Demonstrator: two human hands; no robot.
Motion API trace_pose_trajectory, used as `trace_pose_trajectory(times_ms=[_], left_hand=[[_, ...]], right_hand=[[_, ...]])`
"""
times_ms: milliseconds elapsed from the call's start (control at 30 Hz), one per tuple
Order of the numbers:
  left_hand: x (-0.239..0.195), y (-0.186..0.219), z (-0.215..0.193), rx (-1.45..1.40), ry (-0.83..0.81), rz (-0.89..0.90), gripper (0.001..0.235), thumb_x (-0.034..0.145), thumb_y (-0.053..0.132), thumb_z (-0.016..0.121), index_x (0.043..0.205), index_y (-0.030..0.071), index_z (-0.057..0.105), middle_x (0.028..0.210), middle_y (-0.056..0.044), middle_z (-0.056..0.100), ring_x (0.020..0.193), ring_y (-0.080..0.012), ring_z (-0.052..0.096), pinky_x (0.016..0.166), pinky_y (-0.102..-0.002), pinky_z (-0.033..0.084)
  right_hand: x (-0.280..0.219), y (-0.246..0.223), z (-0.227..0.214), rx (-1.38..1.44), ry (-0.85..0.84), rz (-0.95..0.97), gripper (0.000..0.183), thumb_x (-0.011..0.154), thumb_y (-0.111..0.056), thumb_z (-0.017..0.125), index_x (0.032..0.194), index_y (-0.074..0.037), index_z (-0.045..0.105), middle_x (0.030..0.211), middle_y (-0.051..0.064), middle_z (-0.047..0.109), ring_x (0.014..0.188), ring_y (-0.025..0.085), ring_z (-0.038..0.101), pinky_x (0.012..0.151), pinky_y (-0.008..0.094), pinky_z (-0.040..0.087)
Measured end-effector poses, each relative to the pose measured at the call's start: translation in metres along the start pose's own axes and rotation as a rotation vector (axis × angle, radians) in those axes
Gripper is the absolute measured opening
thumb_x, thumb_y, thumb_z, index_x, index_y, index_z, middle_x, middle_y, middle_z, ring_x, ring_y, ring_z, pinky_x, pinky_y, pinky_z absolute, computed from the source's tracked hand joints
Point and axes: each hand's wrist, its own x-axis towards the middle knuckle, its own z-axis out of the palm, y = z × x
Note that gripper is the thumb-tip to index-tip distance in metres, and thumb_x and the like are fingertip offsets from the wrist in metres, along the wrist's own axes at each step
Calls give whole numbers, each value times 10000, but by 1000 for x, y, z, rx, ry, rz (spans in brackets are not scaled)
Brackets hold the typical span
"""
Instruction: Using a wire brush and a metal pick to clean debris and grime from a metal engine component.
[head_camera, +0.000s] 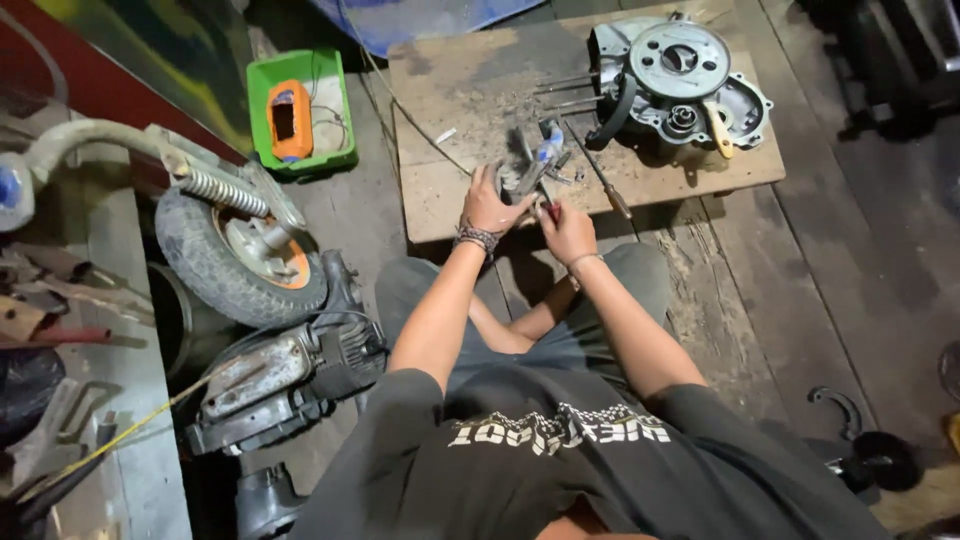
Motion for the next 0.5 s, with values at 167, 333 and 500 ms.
trace_pose_trajectory(times_ms=[167,333,500], left_hand=[[0,7,-5,-10,-10,-17,902,666,598,874,1376,154,537,1339,-131,543,1239,-414,623,1039,-579,534],[0,9,2,52,20,43,896,596,561,894,1338,176,572,1269,-90,549,1118,-424,673,997,-587,567],[4,-7,11,9,31,58,896,607,608,874,1320,160,566,1238,-78,537,1131,-406,666,972,-575,576]], right_hand=[[-34,39,-4,-26,-37,7,315,965,-359,710,873,-80,598,721,193,662,841,460,688,713,550,519],[-29,27,-10,-29,-30,89,301,956,-355,697,865,-82,606,731,202,672,869,452,696,719,547,527],[-3,2,-3,-44,-4,81,379,936,-404,691,805,-60,603,714,228,671,851,459,702,714,574,534]])
